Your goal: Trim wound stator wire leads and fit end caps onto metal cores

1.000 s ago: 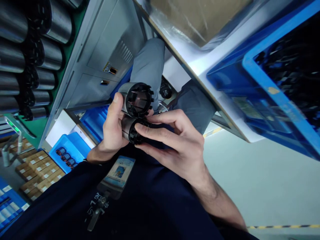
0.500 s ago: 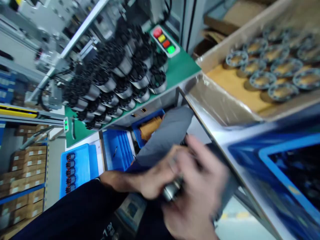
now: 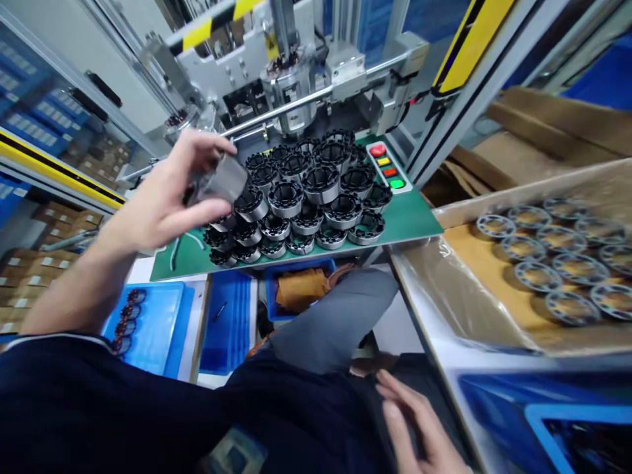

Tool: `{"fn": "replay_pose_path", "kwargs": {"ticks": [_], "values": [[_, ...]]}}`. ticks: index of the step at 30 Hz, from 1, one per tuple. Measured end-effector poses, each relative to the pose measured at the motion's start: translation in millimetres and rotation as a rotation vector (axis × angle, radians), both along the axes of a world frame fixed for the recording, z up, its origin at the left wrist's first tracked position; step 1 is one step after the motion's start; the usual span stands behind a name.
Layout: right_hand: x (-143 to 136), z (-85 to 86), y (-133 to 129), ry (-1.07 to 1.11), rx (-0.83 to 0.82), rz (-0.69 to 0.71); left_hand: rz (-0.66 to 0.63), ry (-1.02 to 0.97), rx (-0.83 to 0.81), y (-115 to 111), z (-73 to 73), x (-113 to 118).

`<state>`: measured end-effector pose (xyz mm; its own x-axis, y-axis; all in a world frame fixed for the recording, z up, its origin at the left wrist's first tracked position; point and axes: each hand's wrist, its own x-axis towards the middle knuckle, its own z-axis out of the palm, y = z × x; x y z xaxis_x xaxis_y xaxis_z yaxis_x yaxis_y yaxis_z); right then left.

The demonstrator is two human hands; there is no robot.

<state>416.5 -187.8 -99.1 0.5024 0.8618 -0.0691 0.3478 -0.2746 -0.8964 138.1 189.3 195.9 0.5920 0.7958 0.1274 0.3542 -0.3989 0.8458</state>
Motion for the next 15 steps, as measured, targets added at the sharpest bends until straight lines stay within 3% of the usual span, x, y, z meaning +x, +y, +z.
{"fn": "replay_pose_path", "kwargs": {"ticks": [4,7,9,12,15], "values": [[-28,18.5,16,-0.067,0.151,0.201,0.094,-0.054,-0.144,67,-4.0,15],[-38,29.1,24,-0.087,0.238,0.268,0.046,-0.044,-0.111,78,-9.1,20],[-38,33.3,27,-0.102,0.267,0.287,0.031,-0.088,-0.056,63,-13.8,19],[-40,42.9,35,-0.138,0.271,0.241,0.079,-0.28,-0.051,9,-30.4,23],[-60,61.7,53,-0.156,0.376,0.104,0.139,-0.534,-0.294,-64,-60.6,49]]}}
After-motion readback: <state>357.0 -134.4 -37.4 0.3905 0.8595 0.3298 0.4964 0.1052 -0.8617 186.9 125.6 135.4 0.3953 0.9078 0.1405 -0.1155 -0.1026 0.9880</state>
